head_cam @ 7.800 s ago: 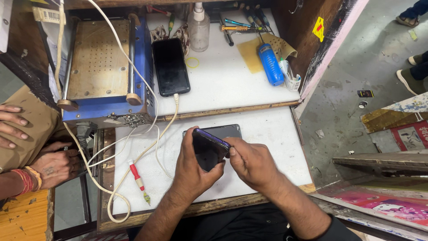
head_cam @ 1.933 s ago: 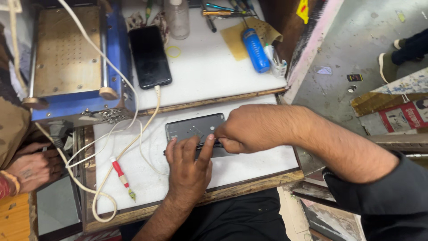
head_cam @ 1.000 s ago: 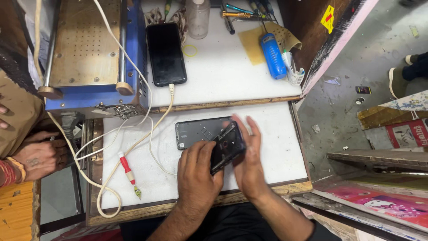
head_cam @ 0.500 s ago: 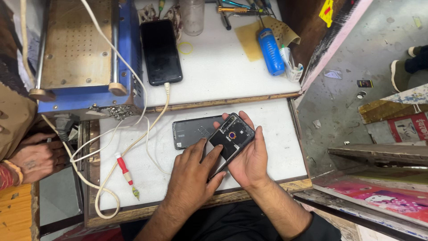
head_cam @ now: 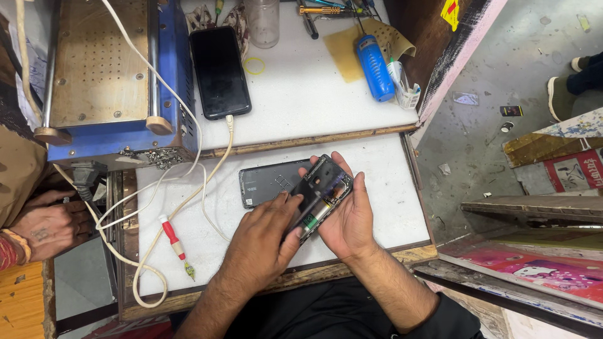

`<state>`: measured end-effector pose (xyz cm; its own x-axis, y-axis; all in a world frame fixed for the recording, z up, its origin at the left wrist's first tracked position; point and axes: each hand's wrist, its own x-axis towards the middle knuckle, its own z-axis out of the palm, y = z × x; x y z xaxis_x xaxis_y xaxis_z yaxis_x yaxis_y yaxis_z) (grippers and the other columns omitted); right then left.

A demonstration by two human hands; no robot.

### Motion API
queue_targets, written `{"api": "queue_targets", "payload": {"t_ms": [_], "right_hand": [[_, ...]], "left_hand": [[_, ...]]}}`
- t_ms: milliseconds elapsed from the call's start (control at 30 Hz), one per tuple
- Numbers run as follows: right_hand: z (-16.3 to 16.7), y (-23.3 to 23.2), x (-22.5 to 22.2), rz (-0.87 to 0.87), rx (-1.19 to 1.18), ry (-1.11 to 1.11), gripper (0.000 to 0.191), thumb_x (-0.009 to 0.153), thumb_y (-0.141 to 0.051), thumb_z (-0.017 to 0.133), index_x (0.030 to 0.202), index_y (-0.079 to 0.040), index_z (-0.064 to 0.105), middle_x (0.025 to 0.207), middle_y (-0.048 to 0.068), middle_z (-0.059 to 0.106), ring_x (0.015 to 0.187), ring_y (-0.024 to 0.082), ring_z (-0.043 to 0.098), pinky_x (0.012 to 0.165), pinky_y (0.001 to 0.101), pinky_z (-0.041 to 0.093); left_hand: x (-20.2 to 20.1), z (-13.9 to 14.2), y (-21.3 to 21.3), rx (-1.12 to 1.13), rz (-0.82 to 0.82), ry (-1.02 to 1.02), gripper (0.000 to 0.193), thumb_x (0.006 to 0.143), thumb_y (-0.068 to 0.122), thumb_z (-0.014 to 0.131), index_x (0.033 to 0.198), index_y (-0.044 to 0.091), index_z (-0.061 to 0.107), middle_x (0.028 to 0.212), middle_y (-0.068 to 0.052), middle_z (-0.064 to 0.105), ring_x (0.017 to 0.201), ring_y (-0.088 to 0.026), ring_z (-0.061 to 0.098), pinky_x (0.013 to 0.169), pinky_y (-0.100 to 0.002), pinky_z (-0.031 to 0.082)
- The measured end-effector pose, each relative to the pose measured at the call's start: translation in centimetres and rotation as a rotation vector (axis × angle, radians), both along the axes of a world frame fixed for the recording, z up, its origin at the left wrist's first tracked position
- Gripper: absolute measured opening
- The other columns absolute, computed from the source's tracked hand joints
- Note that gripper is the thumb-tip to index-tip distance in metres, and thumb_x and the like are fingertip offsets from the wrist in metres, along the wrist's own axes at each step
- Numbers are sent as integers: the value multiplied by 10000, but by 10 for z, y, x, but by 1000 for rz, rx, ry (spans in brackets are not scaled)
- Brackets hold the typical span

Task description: The person uses a red-handled screwdriver to remove screws from the back of a smartphone. They then pry open the back cover, remove the battery, and place the components on the workbench.

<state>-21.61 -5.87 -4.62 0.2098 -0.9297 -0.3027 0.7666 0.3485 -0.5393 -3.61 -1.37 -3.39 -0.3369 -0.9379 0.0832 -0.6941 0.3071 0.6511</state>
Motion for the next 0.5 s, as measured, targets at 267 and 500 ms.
{"api": "queue_targets", "payload": {"t_ms": [267, 500], "right_hand": [[-2, 0, 0, -4, -32, -39, 645, 1062, -553, 165, 1558, -167, 309, 1523, 176, 449, 1437, 344, 435, 1175, 536, 412], [-7, 3, -3, 14, -76, -57, 648, 1057, -563, 206, 1562, -170, 312, 1490, 184, 489, 1405, 334, 476, 1156, 540, 421]], "left_hand": [[8, 1, -2, -7, 20, 156, 491, 1015, 283, 565, 1442, 44, 523, 1364, -247, 632, 1287, -391, 606, 1072, -493, 472], [19, 0, -4, 122, 112, 328, 448, 1055, 287, 498, 1450, 83, 549, 1310, -217, 692, 1216, -359, 684, 998, -440, 554]]}}
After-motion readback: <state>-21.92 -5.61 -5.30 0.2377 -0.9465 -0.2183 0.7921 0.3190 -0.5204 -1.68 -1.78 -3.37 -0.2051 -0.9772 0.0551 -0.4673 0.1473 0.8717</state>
